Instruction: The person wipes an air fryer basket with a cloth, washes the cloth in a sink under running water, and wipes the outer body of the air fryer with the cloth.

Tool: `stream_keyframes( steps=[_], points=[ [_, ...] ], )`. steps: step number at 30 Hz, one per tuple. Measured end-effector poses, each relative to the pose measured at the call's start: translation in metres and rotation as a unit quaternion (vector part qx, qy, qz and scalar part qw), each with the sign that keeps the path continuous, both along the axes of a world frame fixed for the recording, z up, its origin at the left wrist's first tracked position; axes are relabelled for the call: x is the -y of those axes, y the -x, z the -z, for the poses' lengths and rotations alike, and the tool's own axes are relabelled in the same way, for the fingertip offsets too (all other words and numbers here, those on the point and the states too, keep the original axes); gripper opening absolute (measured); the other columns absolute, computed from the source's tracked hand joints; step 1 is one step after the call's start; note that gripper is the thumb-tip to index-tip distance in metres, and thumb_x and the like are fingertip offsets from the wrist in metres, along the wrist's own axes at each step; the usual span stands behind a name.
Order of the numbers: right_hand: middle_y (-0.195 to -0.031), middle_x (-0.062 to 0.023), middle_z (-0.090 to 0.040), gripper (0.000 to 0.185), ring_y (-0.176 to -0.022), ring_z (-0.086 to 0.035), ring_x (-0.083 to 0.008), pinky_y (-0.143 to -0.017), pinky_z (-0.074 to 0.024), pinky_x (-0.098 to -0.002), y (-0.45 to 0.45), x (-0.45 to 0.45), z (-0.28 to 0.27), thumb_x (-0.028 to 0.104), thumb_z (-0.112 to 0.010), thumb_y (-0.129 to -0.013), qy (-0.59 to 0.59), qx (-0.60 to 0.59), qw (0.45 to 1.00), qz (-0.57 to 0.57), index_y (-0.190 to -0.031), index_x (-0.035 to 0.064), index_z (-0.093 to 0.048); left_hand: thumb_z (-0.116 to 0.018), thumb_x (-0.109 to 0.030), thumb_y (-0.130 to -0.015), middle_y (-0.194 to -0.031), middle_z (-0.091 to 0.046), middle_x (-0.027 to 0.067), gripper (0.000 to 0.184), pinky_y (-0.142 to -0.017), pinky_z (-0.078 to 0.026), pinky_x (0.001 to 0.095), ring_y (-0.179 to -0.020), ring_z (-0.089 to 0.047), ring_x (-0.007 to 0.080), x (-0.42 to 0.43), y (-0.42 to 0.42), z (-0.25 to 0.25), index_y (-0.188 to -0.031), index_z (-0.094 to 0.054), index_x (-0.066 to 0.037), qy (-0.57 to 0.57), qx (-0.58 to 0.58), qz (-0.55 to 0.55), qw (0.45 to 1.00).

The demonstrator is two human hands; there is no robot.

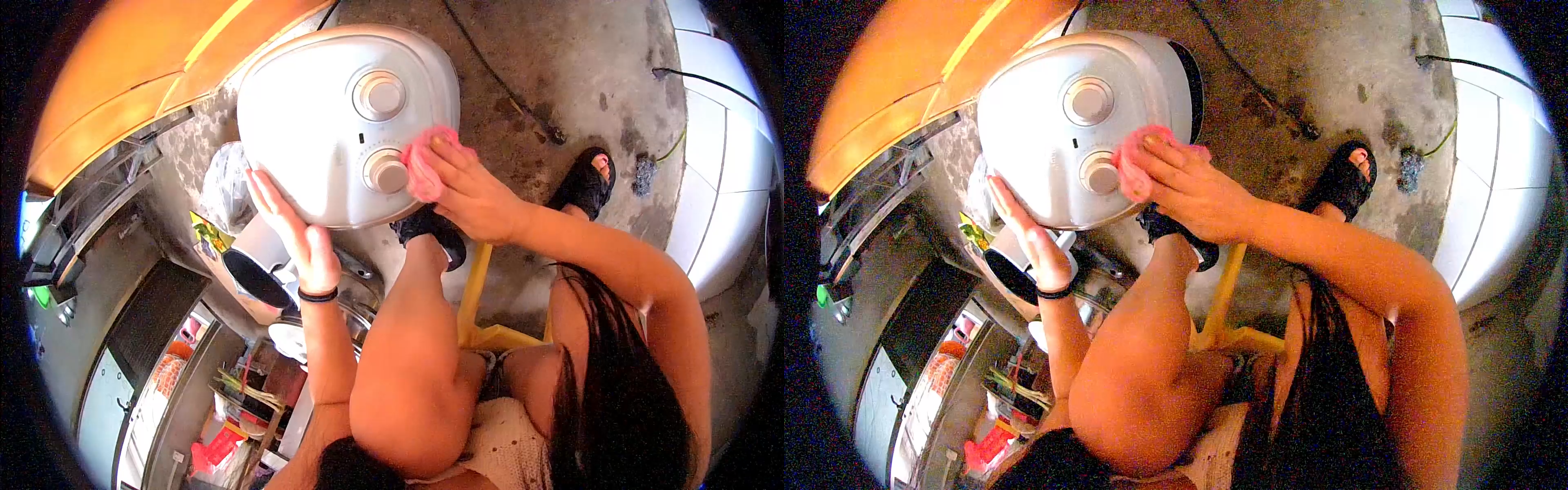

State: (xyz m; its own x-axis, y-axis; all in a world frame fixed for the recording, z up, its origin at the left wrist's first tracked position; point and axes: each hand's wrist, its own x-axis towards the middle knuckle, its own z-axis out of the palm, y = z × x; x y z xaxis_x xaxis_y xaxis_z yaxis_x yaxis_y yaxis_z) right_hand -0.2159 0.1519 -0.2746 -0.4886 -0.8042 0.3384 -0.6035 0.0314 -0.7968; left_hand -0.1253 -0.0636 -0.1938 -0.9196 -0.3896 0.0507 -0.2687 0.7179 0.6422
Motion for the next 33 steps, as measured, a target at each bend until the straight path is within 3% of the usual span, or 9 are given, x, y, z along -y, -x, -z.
stream_keyframes(
  steps=[4,7,10,14,17,21,24,28,33],
  points=[
    [-0.141,-0.0215,-0.028,0.051,-0.131,-0.023,-0.0425,-0.109,-0.0181,-0.0489,0.042,0.039,-0.006,0.014,-0.049,-0.086,0.055,0.039,0.980,0.187,-0.133,0.0002,-0.035,-0.072,-0.038,-0.068,-0.146,-0.005,0.0257,0.102,-0.109,-0.009,0.0466,-0.136,-0.009,0.0362,-0.004,0.003,-0.003,-0.142,-0.014,0.000,0.049,0.036,0.004,0.998],
    [-0.141,-0.0147,-0.034,0.052,-0.132,-0.030,-0.0295,-0.111,-0.0199,-0.0399,0.100,0.053,-0.009,0.003,-0.041,-0.089,0.137,0.106,0.971,0.167,-0.138,0.0180,-0.034,-0.079,-0.032,-0.062,-0.145,-0.006,0.0259,0.107,-0.109,-0.011,0.0472,-0.135,-0.011,0.0371,-0.007,0.004,-0.005,-0.142,-0.015,-0.002,0.074,0.044,0.011,0.996],
    [-0.142,-0.0226,-0.026,0.050,-0.132,-0.020,-0.0431,-0.110,-0.0156,-0.0489,0.095,0.053,0.007,0.012,-0.046,-0.087,0.097,0.029,0.983,0.151,-0.133,-0.0016,-0.034,-0.079,-0.034,-0.060,-0.145,-0.006,0.0263,0.109,-0.109,-0.013,0.0476,-0.135,-0.012,0.0376,-0.008,0.006,-0.006,-0.142,-0.015,-0.002,0.077,0.038,0.017,0.996],
    [-0.147,-0.0214,-0.011,0.061,-0.136,-0.008,-0.0415,-0.111,-0.0038,-0.0506,0.002,0.015,-0.014,0.012,-0.042,-0.085,-0.025,0.136,0.984,0.111,-0.139,-0.0014,-0.019,-0.081,-0.032,-0.058,-0.145,-0.007,0.0261,0.110,-0.109,-0.014,0.0476,-0.135,-0.012,0.0375,-0.009,0.007,-0.007,-0.142,-0.015,-0.003,0.083,0.046,0.009,0.995],
    [-0.145,-0.0220,-0.018,0.056,-0.135,-0.015,-0.0410,-0.111,-0.0074,-0.0499,0.026,0.021,-0.017,0.011,-0.041,-0.085,0.009,0.111,0.984,0.138,-0.137,-0.0020,-0.025,-0.081,-0.032,-0.057,-0.145,-0.008,0.0261,0.111,-0.109,-0.014,0.0477,-0.134,-0.012,0.0385,-0.009,0.008,-0.006,-0.142,-0.015,-0.003,0.095,0.046,0.017,0.994],
    [-0.143,-0.0167,-0.028,0.045,-0.135,-0.021,-0.0317,-0.112,-0.0094,-0.0444,0.093,0.050,-0.016,0.006,-0.040,-0.088,0.095,0.028,0.990,0.099,-0.133,0.0003,-0.036,-0.081,-0.031,-0.057,-0.145,-0.008,0.0265,0.110,-0.109,-0.014,0.0480,-0.134,-0.013,0.0388,-0.007,0.006,-0.004,-0.142,-0.016,-0.003,0.095,0.033,0.015,0.995],
    [-0.136,-0.0206,-0.036,0.040,-0.130,-0.029,-0.0361,-0.110,-0.0176,-0.0440,0.111,0.048,-0.021,0.011,-0.040,-0.088,0.098,0.028,0.994,0.049,-0.127,-0.0021,-0.042,-0.081,-0.033,-0.056,-0.144,-0.008,0.0274,0.111,-0.108,-0.014,0.0491,-0.134,-0.013,0.0398,-0.008,0.005,-0.005,-0.141,-0.017,-0.004,0.103,0.043,0.003,0.994],
    [-0.143,-0.0150,-0.030,0.040,-0.135,-0.022,-0.0303,-0.112,-0.0097,-0.0379,0.096,0.020,-0.028,0.004,-0.038,-0.091,0.044,0.167,0.985,0.012,-0.130,0.0002,-0.043,-0.081,-0.032,-0.054,-0.144,-0.009,0.0293,0.112,-0.107,-0.015,0.0512,-0.133,-0.014,0.0424,-0.008,0.010,-0.007,-0.141,-0.018,-0.005,0.077,0.022,-0.005,0.997],
    [-0.134,-0.0147,-0.041,0.037,-0.130,-0.031,-0.0289,-0.110,-0.0201,-0.0370,0.134,0.067,-0.040,0.005,-0.041,-0.087,0.073,0.029,0.994,-0.081,-0.123,0.0000,-0.049,-0.080,-0.028,-0.054,-0.145,-0.009,0.0255,0.109,-0.108,-0.015,0.0486,-0.133,-0.015,0.0387,-0.008,0.010,-0.009,-0.141,-0.019,-0.005,0.076,0.023,-0.014,0.997]
  ],
)
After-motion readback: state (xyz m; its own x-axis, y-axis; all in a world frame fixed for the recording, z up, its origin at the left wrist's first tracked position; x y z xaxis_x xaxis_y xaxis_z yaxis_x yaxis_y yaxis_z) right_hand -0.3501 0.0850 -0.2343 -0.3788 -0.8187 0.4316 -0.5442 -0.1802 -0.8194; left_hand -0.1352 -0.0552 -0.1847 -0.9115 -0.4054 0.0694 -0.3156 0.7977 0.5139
